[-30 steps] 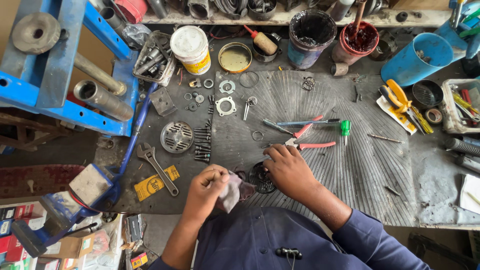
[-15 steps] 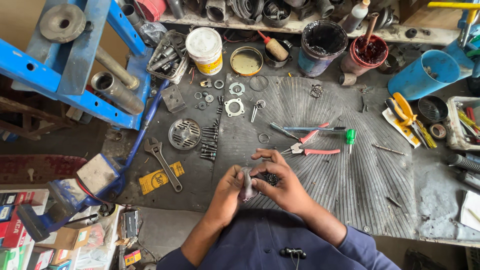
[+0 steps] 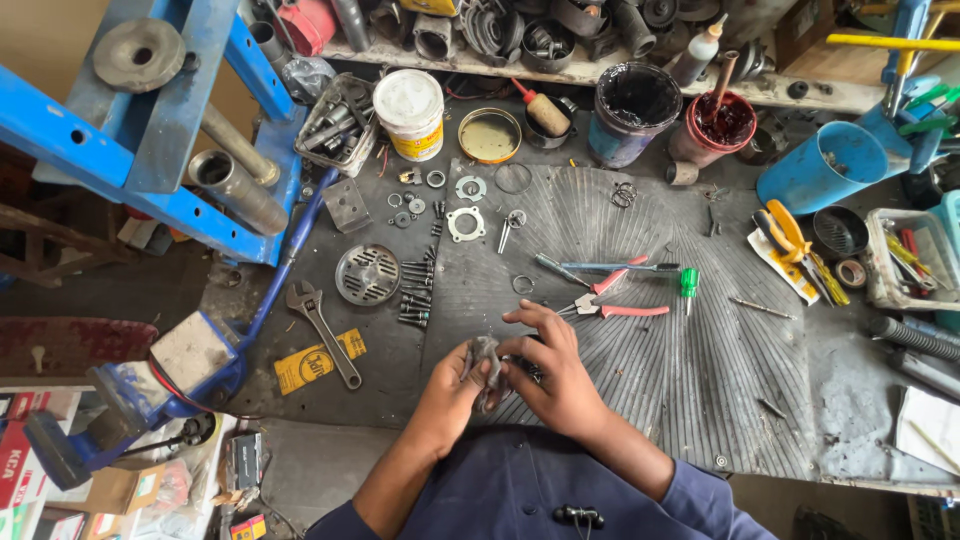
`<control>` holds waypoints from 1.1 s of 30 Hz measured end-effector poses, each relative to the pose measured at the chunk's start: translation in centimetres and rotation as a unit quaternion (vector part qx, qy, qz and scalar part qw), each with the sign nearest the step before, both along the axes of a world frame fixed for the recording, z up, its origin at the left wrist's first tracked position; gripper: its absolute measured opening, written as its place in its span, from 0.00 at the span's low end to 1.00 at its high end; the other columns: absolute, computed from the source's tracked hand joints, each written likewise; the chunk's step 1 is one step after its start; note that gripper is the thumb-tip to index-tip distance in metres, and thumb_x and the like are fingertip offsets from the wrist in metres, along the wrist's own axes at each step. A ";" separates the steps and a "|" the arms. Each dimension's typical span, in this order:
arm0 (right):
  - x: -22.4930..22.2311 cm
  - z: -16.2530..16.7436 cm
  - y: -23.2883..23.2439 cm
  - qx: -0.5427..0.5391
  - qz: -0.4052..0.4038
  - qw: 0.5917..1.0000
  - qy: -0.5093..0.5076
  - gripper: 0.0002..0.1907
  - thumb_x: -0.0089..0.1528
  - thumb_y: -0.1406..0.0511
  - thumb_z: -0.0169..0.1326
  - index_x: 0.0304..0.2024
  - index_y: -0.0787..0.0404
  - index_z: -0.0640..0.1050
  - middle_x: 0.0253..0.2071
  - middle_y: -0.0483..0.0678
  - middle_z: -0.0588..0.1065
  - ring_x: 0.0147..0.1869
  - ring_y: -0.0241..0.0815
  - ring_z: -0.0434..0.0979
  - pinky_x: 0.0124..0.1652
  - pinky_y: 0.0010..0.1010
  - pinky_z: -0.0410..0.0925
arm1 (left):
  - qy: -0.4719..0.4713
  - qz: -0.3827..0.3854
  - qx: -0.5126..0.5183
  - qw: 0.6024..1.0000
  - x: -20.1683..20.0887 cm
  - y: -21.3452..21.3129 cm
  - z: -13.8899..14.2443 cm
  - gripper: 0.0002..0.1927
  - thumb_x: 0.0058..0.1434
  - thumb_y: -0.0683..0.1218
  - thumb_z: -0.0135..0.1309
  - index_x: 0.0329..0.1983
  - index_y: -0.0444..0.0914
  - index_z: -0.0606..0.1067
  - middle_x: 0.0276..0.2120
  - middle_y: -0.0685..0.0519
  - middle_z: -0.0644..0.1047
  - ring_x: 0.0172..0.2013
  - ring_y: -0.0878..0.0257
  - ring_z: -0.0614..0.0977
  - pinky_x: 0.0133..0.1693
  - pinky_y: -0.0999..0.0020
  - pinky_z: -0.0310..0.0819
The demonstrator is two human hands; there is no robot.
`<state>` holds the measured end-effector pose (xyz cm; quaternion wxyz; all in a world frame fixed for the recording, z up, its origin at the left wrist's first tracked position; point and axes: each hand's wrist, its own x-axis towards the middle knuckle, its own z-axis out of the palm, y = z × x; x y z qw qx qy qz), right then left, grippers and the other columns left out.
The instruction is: The person picks up small metal hardware parts such as bolts, washers and rings from the workbench one at a time, wipes some with a rag, and places them into a round parts tray. At the start they carry a plastic compartment organizer box and set it on the shelf above the bench.
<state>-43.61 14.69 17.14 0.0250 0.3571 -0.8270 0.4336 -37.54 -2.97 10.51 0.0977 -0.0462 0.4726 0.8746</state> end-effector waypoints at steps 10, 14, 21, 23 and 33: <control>1.7 0.9 -1.0 0.052 0.014 0.989 0.140 0.16 0.57 0.67 0.62 0.46 0.62 0.75 0.50 0.50 0.73 0.63 0.54 0.71 0.62 0.50 0.60 | 0.103 0.123 -0.487 0.859 1.4 -0.1 1.6 0.11 0.71 0.46 0.49 0.48 0.32 0.72 0.40 0.39 0.80 0.42 0.44 0.81 0.43 0.56 0.73; 2.5 -0.7 -1.2 -0.008 -0.038 0.997 0.074 0.12 0.59 0.69 0.61 0.45 0.62 0.76 0.47 0.50 0.74 0.58 0.51 0.73 0.57 0.42 0.63 | 0.063 0.154 -0.306 0.938 1.0 -1.4 2.5 0.13 0.70 0.46 0.50 0.51 0.33 0.73 0.43 0.44 0.81 0.44 0.51 0.82 0.48 0.64 0.75; 3.4 -3.5 -2.3 -0.154 -0.063 0.929 -0.330 0.08 0.65 0.70 0.54 0.46 0.67 0.77 0.42 0.48 0.75 0.44 0.36 0.74 0.46 0.29 0.68 | 0.273 0.122 -0.406 0.864 1.9 -3.5 4.4 0.17 0.58 0.39 0.64 0.49 0.32 0.75 0.49 0.45 0.78 0.49 0.53 0.82 0.48 0.64 0.79; 3.8 -3.7 -3.3 -0.209 -0.049 0.848 -0.485 0.08 0.66 0.69 0.51 0.46 0.65 0.76 0.39 0.45 0.77 0.40 0.34 0.76 0.43 0.28 0.70 | 0.269 0.113 -0.429 0.855 2.1 -4.3 5.0 0.18 0.56 0.38 0.66 0.49 0.32 0.75 0.47 0.47 0.79 0.46 0.52 0.83 0.46 0.63 0.79; 5.2 -3.2 -5.9 -0.182 -0.087 0.802 -0.562 0.11 0.67 0.64 0.53 0.43 0.67 0.79 0.35 0.44 0.77 0.38 0.32 0.73 0.39 0.26 0.68 | 0.388 0.018 -0.634 0.668 1.6 -8.6 7.6 0.07 0.56 0.38 0.55 0.37 0.35 0.72 0.34 0.47 0.74 0.36 0.51 0.78 0.39 0.56 0.73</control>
